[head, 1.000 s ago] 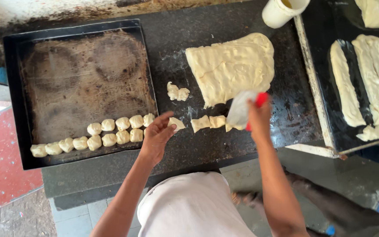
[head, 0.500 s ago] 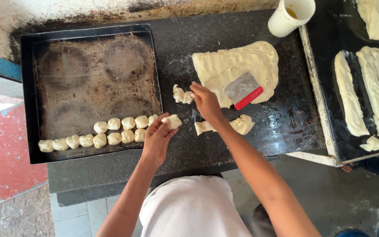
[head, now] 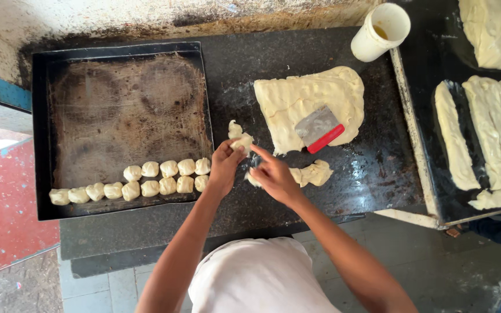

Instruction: The person shapes bread rolls from a sheet of dough. They use a bench scraper to cut portions from the dough and then use their hands to roll the pieces into small balls, placing them in rows on a dark baking tray.

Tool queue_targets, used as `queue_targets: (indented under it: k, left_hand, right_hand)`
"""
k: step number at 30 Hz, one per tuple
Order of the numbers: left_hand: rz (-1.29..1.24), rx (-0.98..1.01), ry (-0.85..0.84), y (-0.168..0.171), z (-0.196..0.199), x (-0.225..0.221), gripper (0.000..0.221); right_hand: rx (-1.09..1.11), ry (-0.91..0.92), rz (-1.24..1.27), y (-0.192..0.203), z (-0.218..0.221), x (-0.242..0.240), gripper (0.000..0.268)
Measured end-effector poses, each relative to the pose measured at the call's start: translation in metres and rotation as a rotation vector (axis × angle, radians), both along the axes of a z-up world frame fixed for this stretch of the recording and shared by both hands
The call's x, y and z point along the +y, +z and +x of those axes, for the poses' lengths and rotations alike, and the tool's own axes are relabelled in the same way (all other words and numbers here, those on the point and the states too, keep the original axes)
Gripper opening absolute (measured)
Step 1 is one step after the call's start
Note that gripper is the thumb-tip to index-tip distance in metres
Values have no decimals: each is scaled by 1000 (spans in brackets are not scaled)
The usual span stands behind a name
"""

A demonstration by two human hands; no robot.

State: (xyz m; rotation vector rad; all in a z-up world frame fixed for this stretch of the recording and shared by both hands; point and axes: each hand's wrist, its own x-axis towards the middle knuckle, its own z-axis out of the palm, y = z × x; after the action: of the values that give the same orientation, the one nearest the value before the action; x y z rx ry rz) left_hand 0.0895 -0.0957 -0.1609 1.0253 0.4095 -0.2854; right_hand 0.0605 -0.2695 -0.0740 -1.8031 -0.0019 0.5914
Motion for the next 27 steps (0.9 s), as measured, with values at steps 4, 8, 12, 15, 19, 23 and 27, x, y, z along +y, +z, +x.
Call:
queue_targets:
  k: [4,8,12,15,19,23,27]
  left_hand:
    - [-4,-160,-111,42,-35,5,29]
    - [282,-205,-253,100,-55,11,54]
    - [407,-246,-285,123,-59,14,68]
    - [456,-89,-195,126,-52,15,41]
    - [-206,183,-127,140,-54,29,43]
    - [117,8,-269,161,-56,39,39]
    - [349,-283,-354,160,-60,40,32]
  right_hand:
    - [-308,-26,204,43,0,-18,55]
    - [-183,17,21,54,32,-18,41]
    - [-441,228,-116,57,20,-11,23]
    - [-1000,339,-291,59,-4,-4,40]
    - [-1061,313,-362,63,-10,3,27]
    - [-790,165,61,61,8,6,29]
    - [122,124,400,59,29,-4,36]
